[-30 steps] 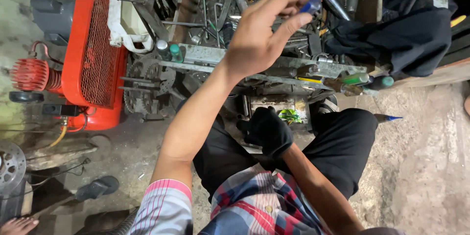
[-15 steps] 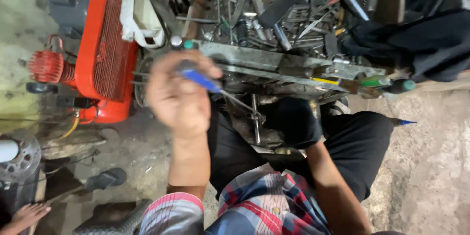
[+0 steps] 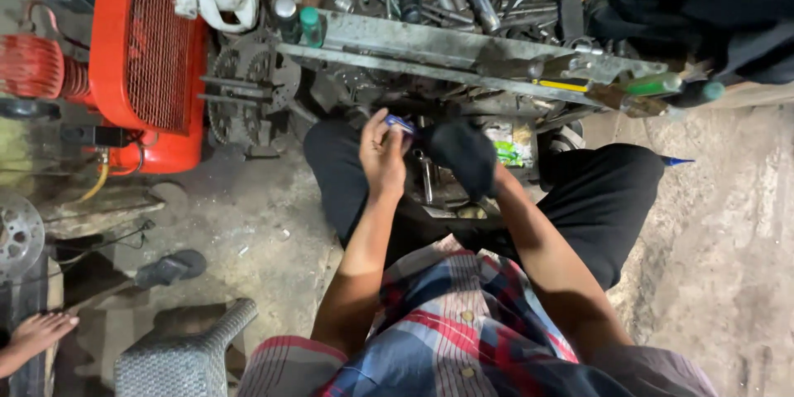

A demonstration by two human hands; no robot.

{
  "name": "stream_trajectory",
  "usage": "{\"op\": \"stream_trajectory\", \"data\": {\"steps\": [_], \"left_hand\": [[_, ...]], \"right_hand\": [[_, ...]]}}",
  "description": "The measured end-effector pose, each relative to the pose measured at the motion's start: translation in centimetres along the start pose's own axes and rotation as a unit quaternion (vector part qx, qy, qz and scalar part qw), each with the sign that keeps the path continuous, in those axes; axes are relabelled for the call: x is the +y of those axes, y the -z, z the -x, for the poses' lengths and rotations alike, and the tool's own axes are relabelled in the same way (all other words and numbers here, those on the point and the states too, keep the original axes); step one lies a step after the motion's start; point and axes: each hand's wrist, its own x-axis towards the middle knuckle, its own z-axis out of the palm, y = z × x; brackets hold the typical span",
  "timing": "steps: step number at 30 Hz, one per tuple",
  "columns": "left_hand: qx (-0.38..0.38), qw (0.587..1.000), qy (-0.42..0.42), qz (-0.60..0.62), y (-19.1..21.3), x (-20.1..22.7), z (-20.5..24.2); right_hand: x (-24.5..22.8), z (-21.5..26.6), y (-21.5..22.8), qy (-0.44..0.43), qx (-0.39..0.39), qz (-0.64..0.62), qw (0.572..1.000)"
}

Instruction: The person sits in a workshop and wipes a small cylindrical metal part with a dark cloth. They then pick up a screwdriver and use it to clean or scrape the interior of the part while holding it with the cloth.

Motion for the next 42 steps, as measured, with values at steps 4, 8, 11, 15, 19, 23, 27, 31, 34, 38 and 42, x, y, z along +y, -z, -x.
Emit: {"op": "stream_trajectory", "data": {"steps": [4,8,11,15,19,23,27,31,34,38,42], "left_hand": [[0.009,0.998,-0.013,-0.063,4.2,-4.3,-1.4],[0.039,0.997,0.040,-0.057,6.0,-4.3,-1.8],[0.051,0.995,0.081,-0.028,6.3,-3.8,-1.6],[0.063,0.994,0.079,-0.050,6.8,-5.4,-2.1],[0.080,0.992,0.074,-0.065,6.7,-7.0,-1.5],[0.087,0.989,0.082,-0.088,7.2,-9.6,-1.3],[0.077,0.977,0.136,-0.142,4.9,-6.3,1.1],[0.028,0.986,0.082,-0.140,5.9,-7.1,0.6],[-0.044,0.987,0.047,-0.145,6.9,-7.3,0.1],[-0.024,0.981,0.063,-0.179,7.2,-7.4,-1.1],[0.009,0.987,0.018,-0.162,8.6,-9.1,-3.6]], "right_hand": [[-1.4,-2.4,-3.4,-0.103,-0.067,-0.088,0.989],[-2.5,-2.0,-4.3,-0.162,-0.055,-0.223,0.960],[-3.5,-2.5,-3.6,-0.155,-0.051,-0.205,0.965],[-5.0,-2.6,-1.4,-0.093,-0.003,-0.123,0.988],[-6.6,-2.0,0.9,-0.294,-0.093,-0.129,0.943],[-6.3,-0.4,1.4,-0.369,-0.078,-0.212,0.902],[-7.9,-1.3,0.5,-0.224,-0.044,-0.105,0.968],[-6.9,-2.9,-1.0,-0.153,-0.025,-0.047,0.987],[-5.5,-2.2,-2.7,-0.185,-0.055,-0.044,0.980],[-4.0,-0.7,-4.0,-0.153,-0.061,-0.065,0.984],[-6.1,-1.3,-2.7,-0.207,-0.069,-0.017,0.976]]}}
